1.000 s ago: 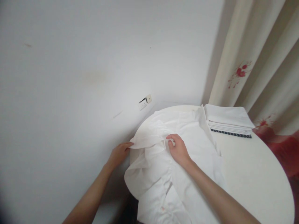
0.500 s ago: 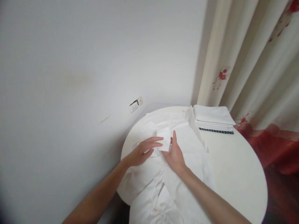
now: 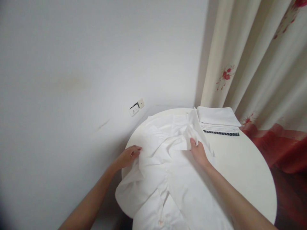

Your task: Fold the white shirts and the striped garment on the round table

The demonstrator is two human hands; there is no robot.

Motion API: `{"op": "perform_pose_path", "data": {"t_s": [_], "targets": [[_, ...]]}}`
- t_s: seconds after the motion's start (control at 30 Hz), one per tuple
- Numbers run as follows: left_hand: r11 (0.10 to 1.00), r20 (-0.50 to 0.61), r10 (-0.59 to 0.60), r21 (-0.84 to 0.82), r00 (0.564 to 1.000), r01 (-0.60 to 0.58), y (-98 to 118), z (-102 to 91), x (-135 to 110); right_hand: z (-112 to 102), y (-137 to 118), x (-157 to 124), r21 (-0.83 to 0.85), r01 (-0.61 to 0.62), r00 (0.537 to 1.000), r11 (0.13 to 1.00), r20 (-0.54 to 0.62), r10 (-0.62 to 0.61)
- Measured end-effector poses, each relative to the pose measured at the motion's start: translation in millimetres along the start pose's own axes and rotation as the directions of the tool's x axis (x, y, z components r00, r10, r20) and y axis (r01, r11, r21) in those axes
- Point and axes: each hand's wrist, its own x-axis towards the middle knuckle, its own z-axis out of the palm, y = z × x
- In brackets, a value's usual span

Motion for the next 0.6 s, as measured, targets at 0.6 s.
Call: {"op": "perform_pose_path", "data": {"t_s": [0.6], "targets": [[0.994,0.049,-0.068,-0.082,0.996,0.072,-50.0,-5.0,16.4,-36.9,-6.3,106.8,0.13,0.078,0.919,0.988,-0.394,-0.021]]}}
